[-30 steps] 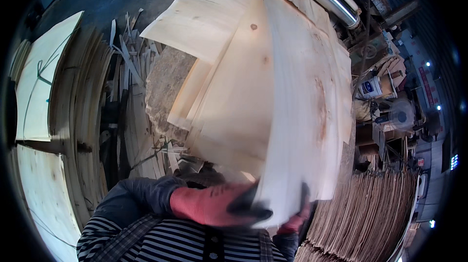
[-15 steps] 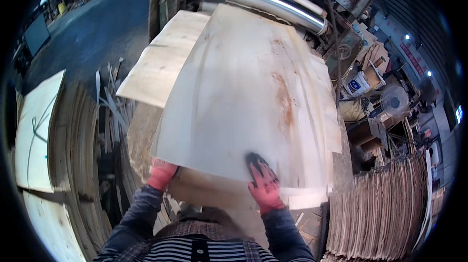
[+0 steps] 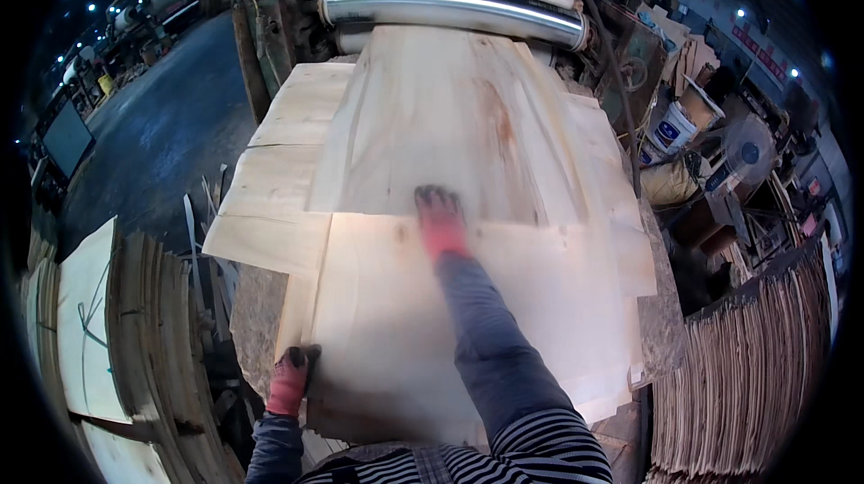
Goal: The person feeds large, thin sheets of wood veneer into a roller machine one at a time. They use a long metal pole to guide the sheets through the rollers and then stack the processed sheets on a pile to the side.
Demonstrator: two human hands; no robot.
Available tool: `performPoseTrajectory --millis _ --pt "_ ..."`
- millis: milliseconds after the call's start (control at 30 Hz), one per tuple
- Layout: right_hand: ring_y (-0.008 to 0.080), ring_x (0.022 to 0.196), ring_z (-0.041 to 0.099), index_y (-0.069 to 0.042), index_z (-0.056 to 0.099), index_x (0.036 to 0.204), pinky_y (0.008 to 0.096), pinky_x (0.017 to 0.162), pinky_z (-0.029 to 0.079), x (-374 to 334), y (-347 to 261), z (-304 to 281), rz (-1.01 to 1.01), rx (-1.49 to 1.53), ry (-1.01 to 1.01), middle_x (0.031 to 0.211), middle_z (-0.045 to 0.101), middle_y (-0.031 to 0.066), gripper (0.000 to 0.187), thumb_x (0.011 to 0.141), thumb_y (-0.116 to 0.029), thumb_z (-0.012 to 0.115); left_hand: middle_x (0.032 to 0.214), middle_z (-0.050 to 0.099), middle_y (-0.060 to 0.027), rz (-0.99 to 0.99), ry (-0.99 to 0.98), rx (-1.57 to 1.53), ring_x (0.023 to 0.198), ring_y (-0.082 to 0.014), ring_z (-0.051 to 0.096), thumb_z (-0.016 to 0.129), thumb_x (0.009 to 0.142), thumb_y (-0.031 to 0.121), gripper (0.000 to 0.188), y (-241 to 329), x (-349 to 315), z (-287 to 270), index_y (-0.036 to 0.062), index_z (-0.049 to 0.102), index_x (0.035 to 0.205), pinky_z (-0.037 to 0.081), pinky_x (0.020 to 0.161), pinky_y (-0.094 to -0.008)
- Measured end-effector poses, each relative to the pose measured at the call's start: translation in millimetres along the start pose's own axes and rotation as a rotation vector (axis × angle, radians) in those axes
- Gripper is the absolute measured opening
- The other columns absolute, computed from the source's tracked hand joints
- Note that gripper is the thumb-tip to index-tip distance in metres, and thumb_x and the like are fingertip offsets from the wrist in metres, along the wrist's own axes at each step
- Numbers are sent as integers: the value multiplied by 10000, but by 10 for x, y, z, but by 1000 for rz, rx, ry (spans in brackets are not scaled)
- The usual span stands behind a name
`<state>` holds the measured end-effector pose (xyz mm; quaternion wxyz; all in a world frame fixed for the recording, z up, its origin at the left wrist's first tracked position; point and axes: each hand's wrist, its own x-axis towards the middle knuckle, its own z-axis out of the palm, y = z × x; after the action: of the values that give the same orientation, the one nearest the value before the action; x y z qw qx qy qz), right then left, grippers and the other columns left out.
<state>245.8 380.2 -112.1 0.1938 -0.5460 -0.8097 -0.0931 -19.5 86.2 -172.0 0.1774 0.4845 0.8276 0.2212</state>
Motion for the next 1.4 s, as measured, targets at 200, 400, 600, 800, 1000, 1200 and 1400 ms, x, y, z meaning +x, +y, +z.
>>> performPoseTrajectory --millis 200,400,600,800,1000,1200,1400 --pt "319 1270 222 -58 271 1327 490 1044 121 -936 -489 -847 -195 306 -220 1323 306 203 797 723 -480 576 858 604 -201 -3 -55 -4 809 -365 572 517 803 358 346 -229 55 103 46 559 948 462 716 -431" --pt "383 1268 176 -66 275 1328 496 1041 119 -2599 -574 -1478 -12 66 -639 1330 275 220 918 613 -488 669 849 599 -205 285 38 -49 772 -355 577 526 806 312 349 -59 69 -49 25 537 1004 462 685 -423" --pt "371 1219 259 -102 384 1270 509 1006 193 -2679 -488 -1224 71 -44 -427 1318 320 158 744 626 -292 703 882 595 -207 442 35 -101 839 -341 572 504 820 281 353 118 24 -386 14 513 1052 458 720 -400" --pt "322 1088 450 -104 388 1264 383 962 314 -2728 -418 -1225 288 36 -177 1197 475 143 540 785 -272 572 968 569 -216 274 -99 -211 899 -331 553 495 820 261 364 -50 -9 -369 50 490 1117 438 778 -402" --pt "312 1257 229 -63 326 1298 463 1034 157 -2588 -870 -1271 63 -133 -533 1344 293 158 792 676 -436 645 1115 507 -183 481 -17 -197 989 -345 489 523 797 238 473 -223 -207 -350 62 411 1221 405 846 -393" --pt "320 1213 284 -93 365 1276 497 999 206 -2469 -660 -988 -35 -160 -543 1319 327 130 749 655 -387 664 1086 524 -197 414 -94 -196 989 -343 500 520 810 236 457 -158 -144 -186 59 417 1218 403 857 -397" --pt "319 1059 454 -74 435 1213 423 874 384 -2260 -323 -1027 -24 43 -140 1174 470 148 617 660 -273 620 1035 554 -199 235 -200 -633 970 -357 519 525 824 206 379 -205 30 -169 42 461 1159 426 828 -393"
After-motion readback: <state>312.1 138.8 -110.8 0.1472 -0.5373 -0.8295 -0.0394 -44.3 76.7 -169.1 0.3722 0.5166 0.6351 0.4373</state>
